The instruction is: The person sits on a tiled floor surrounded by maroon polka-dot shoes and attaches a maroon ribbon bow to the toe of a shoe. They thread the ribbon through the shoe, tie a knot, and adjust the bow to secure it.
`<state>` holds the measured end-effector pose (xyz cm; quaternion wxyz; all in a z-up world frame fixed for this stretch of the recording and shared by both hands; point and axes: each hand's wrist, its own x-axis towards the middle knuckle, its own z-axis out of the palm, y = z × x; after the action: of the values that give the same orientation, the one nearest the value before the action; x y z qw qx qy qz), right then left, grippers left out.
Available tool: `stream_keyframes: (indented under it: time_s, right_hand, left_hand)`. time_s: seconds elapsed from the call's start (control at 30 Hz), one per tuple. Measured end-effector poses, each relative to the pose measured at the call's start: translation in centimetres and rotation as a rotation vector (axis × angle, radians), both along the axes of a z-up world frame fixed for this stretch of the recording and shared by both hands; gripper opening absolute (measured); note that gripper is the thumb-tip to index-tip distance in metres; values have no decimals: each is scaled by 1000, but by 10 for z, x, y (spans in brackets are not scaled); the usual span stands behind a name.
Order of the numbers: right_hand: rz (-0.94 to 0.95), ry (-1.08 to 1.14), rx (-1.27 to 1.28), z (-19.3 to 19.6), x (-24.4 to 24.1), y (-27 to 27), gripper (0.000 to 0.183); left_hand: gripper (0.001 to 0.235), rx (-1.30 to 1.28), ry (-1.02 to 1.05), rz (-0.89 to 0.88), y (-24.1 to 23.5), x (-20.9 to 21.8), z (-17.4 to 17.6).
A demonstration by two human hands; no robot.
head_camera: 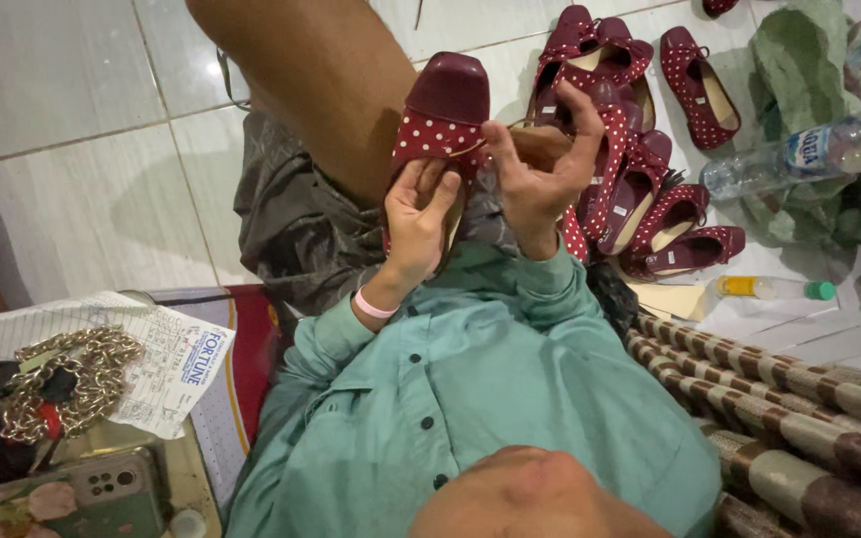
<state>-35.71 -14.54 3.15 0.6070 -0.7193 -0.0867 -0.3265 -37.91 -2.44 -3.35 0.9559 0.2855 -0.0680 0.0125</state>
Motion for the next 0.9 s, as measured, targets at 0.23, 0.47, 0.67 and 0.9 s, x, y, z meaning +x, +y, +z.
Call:
stream_keyframes:
  time_s: [0.23, 0.47, 0.67, 0.9]
  right_hand:
    - [108, 123, -43, 24, 2, -3, 76]
    - [-82, -44, -85, 18, 14, -5, 61]
    - [-177, -110, -247, 14, 6, -8, 27]
    - [-175, -206, -320, 12, 9, -8, 27]
  left_hand:
    - [10, -35, 105, 97, -14, 6, -7]
    - [14, 136, 161, 193, -25, 8, 4]
    - [17, 115, 167, 188, -34, 7, 9]
    - [14, 172, 174, 173, -35, 3, 10]
